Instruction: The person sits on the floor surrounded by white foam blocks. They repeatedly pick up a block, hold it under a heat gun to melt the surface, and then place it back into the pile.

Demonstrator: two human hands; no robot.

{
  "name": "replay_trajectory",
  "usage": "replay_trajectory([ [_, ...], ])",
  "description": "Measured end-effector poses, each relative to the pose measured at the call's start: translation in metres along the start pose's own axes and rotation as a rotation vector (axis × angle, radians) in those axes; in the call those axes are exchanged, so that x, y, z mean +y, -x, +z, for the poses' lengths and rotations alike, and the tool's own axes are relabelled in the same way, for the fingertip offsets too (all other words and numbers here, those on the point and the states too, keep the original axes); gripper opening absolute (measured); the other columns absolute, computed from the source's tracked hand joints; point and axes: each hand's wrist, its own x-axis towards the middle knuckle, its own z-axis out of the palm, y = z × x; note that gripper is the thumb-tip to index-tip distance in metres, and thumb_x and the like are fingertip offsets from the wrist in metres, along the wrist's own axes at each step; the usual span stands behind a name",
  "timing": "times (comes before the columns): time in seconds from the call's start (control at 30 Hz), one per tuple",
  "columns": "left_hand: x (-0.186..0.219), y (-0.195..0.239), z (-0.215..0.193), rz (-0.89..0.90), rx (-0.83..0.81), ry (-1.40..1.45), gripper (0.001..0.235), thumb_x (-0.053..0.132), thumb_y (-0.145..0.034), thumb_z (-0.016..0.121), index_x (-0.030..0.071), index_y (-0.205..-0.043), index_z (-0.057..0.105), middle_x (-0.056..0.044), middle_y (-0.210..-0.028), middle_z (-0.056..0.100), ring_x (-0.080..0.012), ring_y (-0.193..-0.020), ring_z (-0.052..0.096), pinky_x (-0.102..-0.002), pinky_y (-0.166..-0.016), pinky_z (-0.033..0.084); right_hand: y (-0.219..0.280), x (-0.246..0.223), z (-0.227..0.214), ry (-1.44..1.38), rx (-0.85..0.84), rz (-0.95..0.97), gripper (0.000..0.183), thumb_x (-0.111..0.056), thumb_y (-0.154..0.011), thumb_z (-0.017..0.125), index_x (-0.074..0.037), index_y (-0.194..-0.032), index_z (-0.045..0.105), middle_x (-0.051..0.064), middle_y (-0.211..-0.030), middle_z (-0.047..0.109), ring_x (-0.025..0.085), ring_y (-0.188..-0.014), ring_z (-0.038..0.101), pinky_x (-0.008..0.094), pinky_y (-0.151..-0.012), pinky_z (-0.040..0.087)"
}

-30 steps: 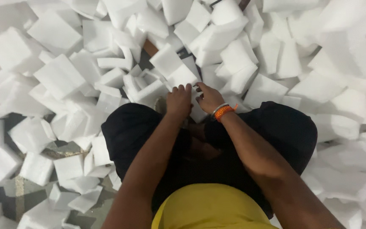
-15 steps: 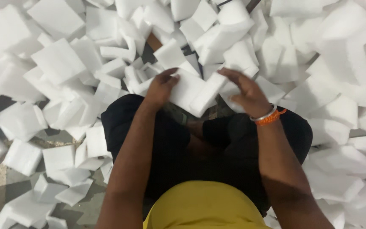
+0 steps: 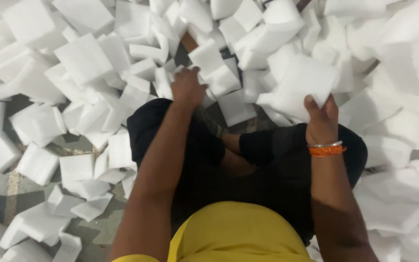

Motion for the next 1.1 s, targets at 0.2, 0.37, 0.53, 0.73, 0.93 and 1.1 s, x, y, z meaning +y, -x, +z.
replay_trajectory([
  [0.2, -0.035, -0.045, 0.039, -0.161, -0.229, -0.300, 0.030, 0.019, -0.092, 0.066, 0.014, -0.121, 0.072, -0.011, -0.130, 0.067, -0.0347, -0.120, 0.062, -0.056, -0.096, 0.047, -0.012, 0.020, 0.012, 0.157, 0.050, -0.036, 0.069, -0.032, -0.091, 0.081, 0.004, -0.141, 0.052, 0.013, -0.129, 0.064, 0.021, -0.120, 0.061, 0.037, -0.105, 0.051],
  [0.37, -0.032, -0.055, 0.044, -0.147, -0.159, -0.396, 0.027, 0.018, -0.094, 0.062, 0.012, -0.116, 0.075, -0.012, -0.123, 0.072, -0.0322, -0.114, 0.068, -0.053, -0.095, 0.047, -0.012, 0.024, 0.012, 0.237, 0.031, -0.061, 0.065, -0.037, -0.092, 0.079, 0.005, -0.137, 0.055, 0.012, -0.124, 0.067, 0.022, -0.116, 0.063, 0.037, -0.101, 0.052],
  [0.53, -0.025, -0.048, -0.008, -0.081, 0.224, 0.011, 0.039, 0.026, -0.101, 0.058, 0.001, -0.130, 0.064, -0.021, -0.121, 0.070, -0.0394, -0.110, 0.066, -0.052, -0.093, 0.047, -0.010, 0.021, 0.008, 0.159, -0.003, -0.041, 0.069, -0.039, -0.093, 0.078, 0.005, -0.139, 0.054, 0.013, -0.126, 0.066, 0.021, -0.118, 0.062, 0.036, -0.101, 0.052],
  [0.73, -0.024, -0.003, -0.014, -0.133, 0.158, 1.227, 0.055, 0.028, -0.105, 0.049, -0.002, -0.150, 0.041, -0.019, -0.145, 0.057, -0.0273, -0.128, 0.058, -0.038, -0.111, 0.044, -0.011, 0.019, 0.026, 0.082, -0.120, -0.094, 0.077, -0.041, -0.095, 0.076, 0.004, -0.149, 0.046, 0.012, -0.132, 0.064, 0.020, -0.123, 0.060, 0.036, -0.104, 0.051],
  [0.93, -0.014, 0.024, -0.009, 0.020, -0.153, 1.825, 0.056, 0.025, -0.107, 0.041, -0.006, -0.153, 0.039, -0.020, -0.141, 0.058, -0.0295, -0.127, 0.059, -0.039, -0.107, 0.049, -0.005, 0.021, 0.036, 0.040, -0.103, -0.106, 0.078, -0.036, -0.095, 0.076, 0.002, -0.153, 0.041, 0.014, -0.138, 0.061, 0.021, -0.127, 0.059, 0.037, -0.107, 0.051],
  [1.1, -0.006, 0.028, 0.003, 0.010, -0.167, 1.214, 0.056, 0.024, -0.100, 0.050, 0.004, -0.152, 0.045, -0.017, -0.126, 0.063, -0.0266, -0.115, 0.061, -0.038, -0.100, 0.050, -0.002, 0.025, 0.018, 0.183, 0.215, -0.051, 0.076, -0.024, -0.092, 0.073, 0.000, -0.154, 0.036, 0.013, -0.139, 0.059, 0.021, -0.124, 0.060, 0.036, -0.105, 0.053],
])
